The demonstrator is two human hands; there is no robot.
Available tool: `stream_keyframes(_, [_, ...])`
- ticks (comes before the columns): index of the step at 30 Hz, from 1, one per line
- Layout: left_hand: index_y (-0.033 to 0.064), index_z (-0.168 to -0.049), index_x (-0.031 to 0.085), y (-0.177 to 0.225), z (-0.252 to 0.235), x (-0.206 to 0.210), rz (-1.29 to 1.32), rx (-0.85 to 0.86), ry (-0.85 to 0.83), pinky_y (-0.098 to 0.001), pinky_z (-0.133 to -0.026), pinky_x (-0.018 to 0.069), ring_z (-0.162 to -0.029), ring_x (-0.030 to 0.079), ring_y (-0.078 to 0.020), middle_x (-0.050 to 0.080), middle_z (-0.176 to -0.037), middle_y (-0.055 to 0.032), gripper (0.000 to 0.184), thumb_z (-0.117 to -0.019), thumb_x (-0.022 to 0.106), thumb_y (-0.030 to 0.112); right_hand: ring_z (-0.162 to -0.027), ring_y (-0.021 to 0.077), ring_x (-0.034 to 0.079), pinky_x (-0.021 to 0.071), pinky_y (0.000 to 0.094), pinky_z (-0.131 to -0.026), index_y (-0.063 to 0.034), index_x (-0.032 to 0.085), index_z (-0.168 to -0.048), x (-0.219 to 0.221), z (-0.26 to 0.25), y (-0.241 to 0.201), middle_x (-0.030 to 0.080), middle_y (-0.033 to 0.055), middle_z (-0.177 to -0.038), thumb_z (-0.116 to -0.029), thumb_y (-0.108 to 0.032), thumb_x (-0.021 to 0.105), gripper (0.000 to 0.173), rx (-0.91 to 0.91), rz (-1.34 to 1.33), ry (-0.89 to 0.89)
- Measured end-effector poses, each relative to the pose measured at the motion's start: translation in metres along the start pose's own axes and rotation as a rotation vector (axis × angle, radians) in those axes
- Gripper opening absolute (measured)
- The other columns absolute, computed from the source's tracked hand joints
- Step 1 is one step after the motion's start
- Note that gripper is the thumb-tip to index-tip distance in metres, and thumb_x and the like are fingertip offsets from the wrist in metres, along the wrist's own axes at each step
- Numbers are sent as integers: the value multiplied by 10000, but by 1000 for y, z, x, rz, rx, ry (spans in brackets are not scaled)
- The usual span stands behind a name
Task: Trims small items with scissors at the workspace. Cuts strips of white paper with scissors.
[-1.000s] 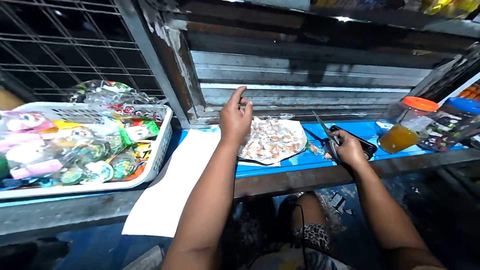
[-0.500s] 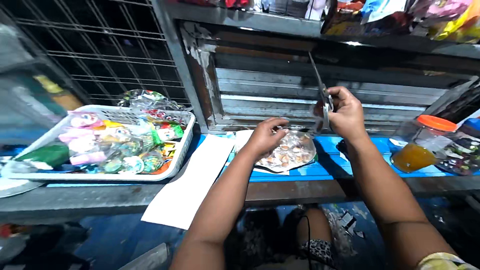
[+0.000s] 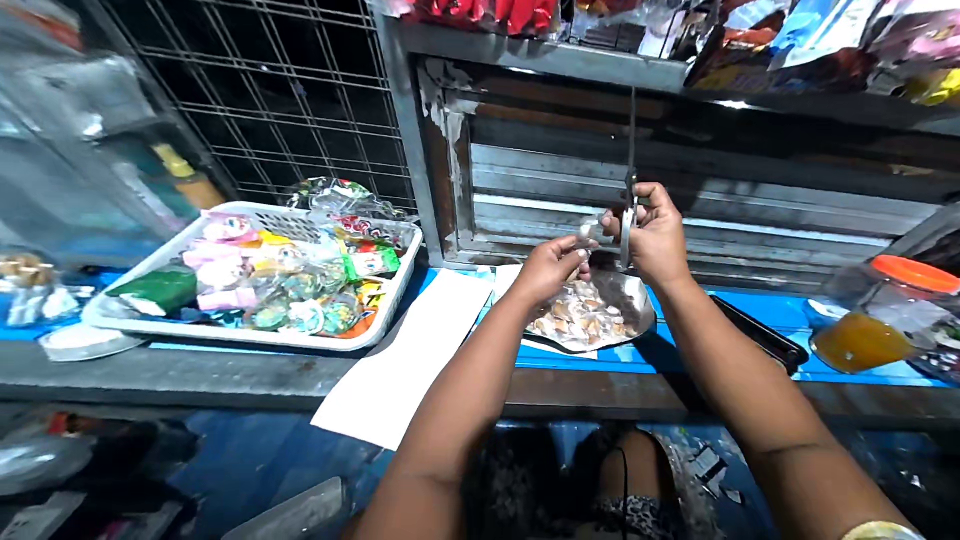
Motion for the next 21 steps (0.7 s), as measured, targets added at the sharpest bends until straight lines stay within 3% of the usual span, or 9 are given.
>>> stream_keyframes(3, [-10, -1201, 636, -7, -3, -5, 31, -70, 49, -181, -496, 439, -525, 490, -27, 577, -730, 7, 247, -1090, 437, 83, -684, 40, 662, 562, 198, -624, -117, 523, -1219, -17, 12, 6, 712, -17, -895, -893, 4, 737, 409, 49, 85, -34])
stream_keyframes(5, [-1, -1222, 626, -11, -4, -6, 47, -98, 9, -176, -445, 384, -465, 427, -28, 494, -629, 30, 303, -1117, 396, 165, -688, 36, 646, 558, 207, -629, -121, 553, -1224, -31, 21, 16, 699, -17, -902, -891, -23, 758, 403, 96, 175, -92])
stream_keyframes(7, [19, -1237, 597, -15, -3, -3, -14, -160, -51, -177, -435, 371, -461, 416, -36, 480, -636, 22, 329, -1128, 364, 225, -640, 41, 634, 551, 227, -598, -86, 612, -1206, -45, 28, 31, 716, 1, -857, -858, -24, 791, 396, 196, 242, -133])
stream_keyframes(9, [31, -1251, 596, -16, -2, 0, -123, -213, -64, -190, -452, 375, -483, 436, -45, 528, -688, -3, 318, -1124, 389, 236, -626, 51, 611, 545, 244, -597, -54, 646, -1244, -56, 36, 48, 717, 23, -874, -841, -24, 808, 435, 285, 294, -166])
stream_keyframes(12, [28, -1157, 667, -13, -3, -6, -246, -181, 26, -212, -563, 428, -598, 486, -42, 617, -847, -23, 224, -1082, 518, 177, -680, 56, 615, 550, 253, -649, -48, 654, -1319, -67, 46, 64, 722, 50, -959, -838, -52, 824, 510, 321, 335, -154])
stream_keyframes(15, [33, -1046, 688, -6, -2, -8, -320, -92, 50, -203, -598, 445, -628, 507, -19, 628, -841, -1, 157, -1048, 581, 148, -779, 57, 673, 575, 248, -708, -38, 633, -1313, -68, 49, 64, 733, 50, -1013, -851, 2, 788, 489, 283, 273, -115])
stream_keyframes(17, [24, -1040, 696, -2, 1, 2, -361, -66, -3, -231, -680, 472, -707, 548, -29, 649, -868, -10, 146, -1036, 593, 127, -854, 84, 712, 594, 252, -728, -39, 598, -1288, -62, 51, 59, 739, 57, -1078, -828, 80, 754, 500, 252, 171, -122])
stream_keyframes(19, [20, -1003, 705, -1, 5, 16, -406, -21, -66, -265, -743, 505, -759, 589, -50, 666, -873, -25, 136, -1022, 609, 113, -843, 59, 705, 598, 234, -722, -58, 601, -1239, -52, 56, 52, 736, 18, -1046, -783, 60, 776, 503, 171, 98, -133])
stream_keyframes(21, [27, -949, 704, -4, 9, 27, -444, 47, -107, -267, -710, 526, -730, 608, -66, 674, -845, -33, 129, -1011, 628, 111, -755, 25, 674, 582, 215, -667, -72, 617, -1206, -44, 62, 48, 729, -21, -946, -763, 30, 816, 496, 130, 61, -139])
Point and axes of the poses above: each hand's wrist, its own z-axis away from the middle knuckle, its own x-axis out of the palm, y = z × x, the point moved 7 cm from there along -z, towards the middle knuckle
